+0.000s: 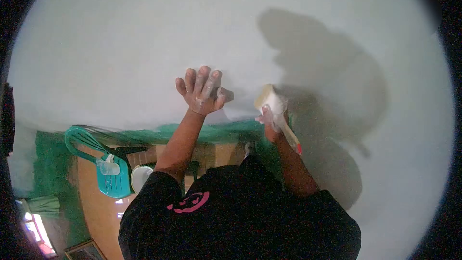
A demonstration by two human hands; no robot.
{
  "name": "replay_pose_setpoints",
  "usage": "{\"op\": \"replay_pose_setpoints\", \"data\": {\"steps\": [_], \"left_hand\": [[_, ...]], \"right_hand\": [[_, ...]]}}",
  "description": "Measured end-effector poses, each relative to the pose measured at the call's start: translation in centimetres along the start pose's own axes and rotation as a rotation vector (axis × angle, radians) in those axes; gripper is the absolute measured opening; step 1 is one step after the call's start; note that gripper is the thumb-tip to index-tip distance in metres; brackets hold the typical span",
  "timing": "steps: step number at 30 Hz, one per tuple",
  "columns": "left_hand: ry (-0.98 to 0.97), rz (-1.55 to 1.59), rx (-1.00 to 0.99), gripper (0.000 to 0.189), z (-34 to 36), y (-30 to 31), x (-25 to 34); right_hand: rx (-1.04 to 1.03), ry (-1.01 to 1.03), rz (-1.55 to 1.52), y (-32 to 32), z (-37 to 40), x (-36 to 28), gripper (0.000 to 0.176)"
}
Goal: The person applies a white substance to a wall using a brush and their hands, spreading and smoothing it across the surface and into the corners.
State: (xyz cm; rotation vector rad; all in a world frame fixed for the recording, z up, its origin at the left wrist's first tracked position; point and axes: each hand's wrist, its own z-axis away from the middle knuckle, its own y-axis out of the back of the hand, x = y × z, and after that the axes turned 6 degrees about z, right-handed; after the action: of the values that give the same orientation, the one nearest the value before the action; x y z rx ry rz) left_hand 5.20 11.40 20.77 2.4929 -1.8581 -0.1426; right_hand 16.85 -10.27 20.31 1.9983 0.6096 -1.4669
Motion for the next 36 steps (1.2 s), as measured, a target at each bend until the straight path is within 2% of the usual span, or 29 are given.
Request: {"op": "replay_pose_setpoints", "data": {"steps": [1, 3, 5, 6, 8, 9, 11, 13, 15, 16, 18, 19, 21, 23, 24, 25, 27, 28, 29, 31, 32, 34, 35, 36], "left_hand": [[0.001, -0.011, 0.01, 0.05, -0.1, -0.1, -0.1], [-0.01, -0.023, 0.016, 0.05, 0.0, -0.1, 0.0], [-0.007, -0.021, 0.025, 0.05, 0.0, -0.1, 0.1], [-0.015, -0.012, 0.031, 0.05, 0.1, -0.1, 0.2], [-0.013, -0.027, 0.028, 0.05, 0.2, -0.1, 0.3], [-0.009, -0.032, 0.021, 0.05, 0.2, -0.2, 0.2], [-0.004, -0.046, 0.019, 0.05, 0.4, 0.1, 0.4], [-0.011, -0.062, 0.016, 0.051, 0.4, -0.1, 0.0], [-0.002, -0.011, -0.014, 0.054, 1.1, 0.2, 0.2], [0.002, -0.033, -0.078, 0.057, 1.2, 0.3, 0.2], [-0.001, -0.036, -0.099, 0.057, 1.3, 0.8, 0.4], [-0.011, -0.032, -0.1, 0.058, 1.1, 0.9, 0.2], [-0.017, -0.058, -0.097, 0.057, 1.2, 0.7, 0.2], [-0.015, -0.073, -0.089, 0.056, 1.4, 0.8, 0.7], [-0.011, -0.074, -0.099, 0.056, 1.6, 0.8, 0.7], [-0.009, -0.078, -0.107, 0.056, 1.7, 0.8, 0.6], [-0.012, -0.108, -0.112, 0.058, 2.0, 0.9, 0.8], [-0.01, -0.12, -0.118, 0.06, 2.1, 0.9, 0.8], [-0.007, -0.14, -0.121, 0.06, 2.3, 0.8, 0.7], [0.011, -0.109, -0.154, 0.061, 3.1, 1.2, 0.8], [0.01, -0.111, -0.157, 0.061, 3.4, 1.3, 0.7], [0.023, -0.092, -0.142, 0.061, 2.8, 1.3, 0.9], [0.047, -0.07, -0.114, 0.062, 2.7, 1.4, 1.2], [0.052, -0.074, -0.112, 0.061, 2.9, 1.4, 1.4]], "right_hand": [[-0.004, 0.051, 0.087, -0.1, 0.0, 0.0, 0.041], [-0.031, -0.023, 0.102, 0.5, -0.5, -0.2, 0.04], [0.095, 0.394, 0.218, 1.9, -1.8, 0.6, 0.04], [0.088, 0.398, 0.213, 2.6, -2.6, 0.6, 0.04], [0.586, 0.573, 0.031, 3.1, -4.7, 0.5, 0.033], [0.564, 0.579, 0.023, 3.0, -5.3, -1.3, 0.033], [0.595, 0.813, 0.304, 3.4, -5.9, -5.4, 0.027], [0.543, 0.889, 0.194, 1.7, -6.4, -6.0, 0.025], [0.285, 1.108, 0.486, 0.4, -5.8, -5.8, 0.032], [0.272, 1.095, 0.471, -0.4, -5.3, -6.2, 0.032], [0.136, 0.962, 0.35, -1.5, -4.8, -7.5, 0.034], [0.13, 0.965, 0.328, -1.1, -5.5, -8.2, 0.034], [0.396, 1.054, 0.391, 0.2, -7.1, -9.0, 0.035], [0.491, 0.957, 0.27, 1.4, -7.5, -12.2, 0.035], [0.573, 1.086, 0.406, 2.0, -7.6, -13.6, 0.033], [0.566, 1.092, 0.39, 1.6, -8.1, -13.0, 0.033], [0.336, 1.084, -0.03, 0.4, -8.6, -10.9, 0.029], [0.184, 0.864, 0.076, 0.3, -7.8, -10.1, 0.031], [-0.022, 0.931, 0.35, 0.3, -7.3, -11.4, 0.025], [-0.253, 1.014, 0.266, -1.6, -7.9, -9.9, 0.015], [-0.254, 1.0, 0.256, -1.8, -7.5, -10.7, 0.015], [-0.16, 1.145, 0.211, -1.4, -7.2, -13.1, 0.013], [-0.146, 0.918, 0.039, -1.5, -7.4, -12.5, 0.022], [0.012, 0.963, 0.15, -0.9, -7.5, -12.3, 0.024]]}}
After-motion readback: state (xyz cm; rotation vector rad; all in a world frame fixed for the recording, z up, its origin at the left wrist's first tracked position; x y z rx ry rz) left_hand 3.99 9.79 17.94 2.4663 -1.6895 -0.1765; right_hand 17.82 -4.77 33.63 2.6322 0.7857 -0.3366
